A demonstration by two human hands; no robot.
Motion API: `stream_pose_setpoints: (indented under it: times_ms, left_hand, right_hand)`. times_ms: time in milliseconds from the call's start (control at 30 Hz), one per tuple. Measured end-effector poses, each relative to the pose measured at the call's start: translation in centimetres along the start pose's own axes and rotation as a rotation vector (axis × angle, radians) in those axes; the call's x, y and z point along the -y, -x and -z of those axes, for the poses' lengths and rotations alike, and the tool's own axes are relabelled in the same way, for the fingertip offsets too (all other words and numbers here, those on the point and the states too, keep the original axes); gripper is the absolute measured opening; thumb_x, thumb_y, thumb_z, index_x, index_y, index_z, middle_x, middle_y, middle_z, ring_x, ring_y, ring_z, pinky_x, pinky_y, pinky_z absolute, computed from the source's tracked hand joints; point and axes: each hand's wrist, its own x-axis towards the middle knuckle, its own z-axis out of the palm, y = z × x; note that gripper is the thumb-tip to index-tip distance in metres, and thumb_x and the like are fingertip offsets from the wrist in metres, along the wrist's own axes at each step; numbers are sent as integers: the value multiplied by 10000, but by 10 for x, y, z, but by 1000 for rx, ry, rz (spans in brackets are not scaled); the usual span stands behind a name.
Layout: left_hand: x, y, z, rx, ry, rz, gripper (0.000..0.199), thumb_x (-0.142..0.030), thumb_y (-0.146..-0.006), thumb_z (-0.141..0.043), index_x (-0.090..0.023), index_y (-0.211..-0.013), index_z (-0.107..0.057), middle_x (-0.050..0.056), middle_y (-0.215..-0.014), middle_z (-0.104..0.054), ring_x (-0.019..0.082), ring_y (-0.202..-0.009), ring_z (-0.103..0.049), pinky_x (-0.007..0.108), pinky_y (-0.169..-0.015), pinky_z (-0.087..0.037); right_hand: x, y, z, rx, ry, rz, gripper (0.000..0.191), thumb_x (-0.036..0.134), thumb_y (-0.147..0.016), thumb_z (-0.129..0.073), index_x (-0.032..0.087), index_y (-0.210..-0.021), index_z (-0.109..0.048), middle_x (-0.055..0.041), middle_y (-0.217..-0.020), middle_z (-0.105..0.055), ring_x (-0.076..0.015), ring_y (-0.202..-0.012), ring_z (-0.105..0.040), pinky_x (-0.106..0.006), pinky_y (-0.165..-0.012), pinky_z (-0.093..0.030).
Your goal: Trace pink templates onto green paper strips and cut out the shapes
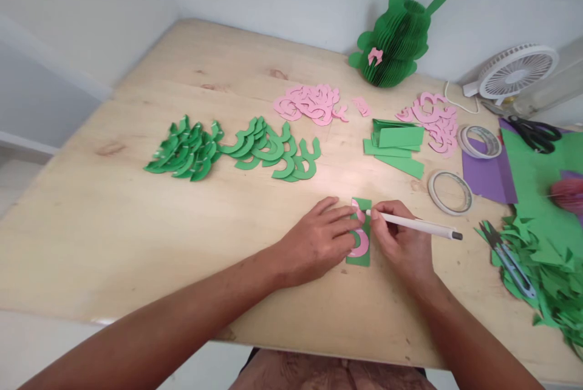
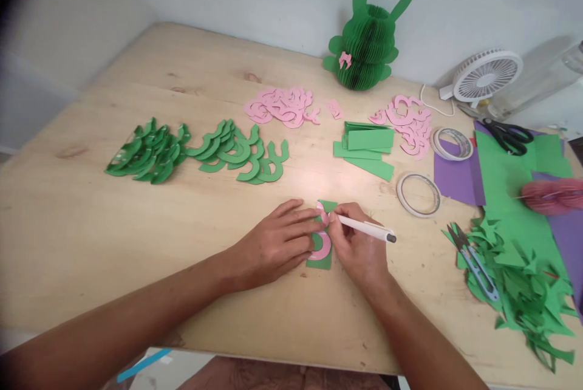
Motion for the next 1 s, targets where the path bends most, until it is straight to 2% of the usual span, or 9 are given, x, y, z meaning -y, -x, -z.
stream_pose_setpoints:
  times_ms: [267, 1000]
  left_hand:
    - [0, 0, 0, 5, -1, 6, 151, -191, -905, -508, -180, -831, -640, 63, -1174, -671, 210, -1191, -535, 416, -1062, -361]
    - [-1, 0, 0, 24, 8, 23, 150, -198, -906, -509, -189, -846, -645, 60, -1198, -660, 212, -1206, -525, 426, -1074, -351]
  right_hand:
    - [2, -1, 1, -19, -11, 43, 92, 207, -845, -529, 186, -759, -554, 50, -559, -505, -77, -433, -417, -196, -406, -337]
    - [1, -1, 1, -22, 21, 18, 112, 234, -843, -521, 185, -747, -549, 50, -546, -488, -75, -419, -412, -199, -398, -329]
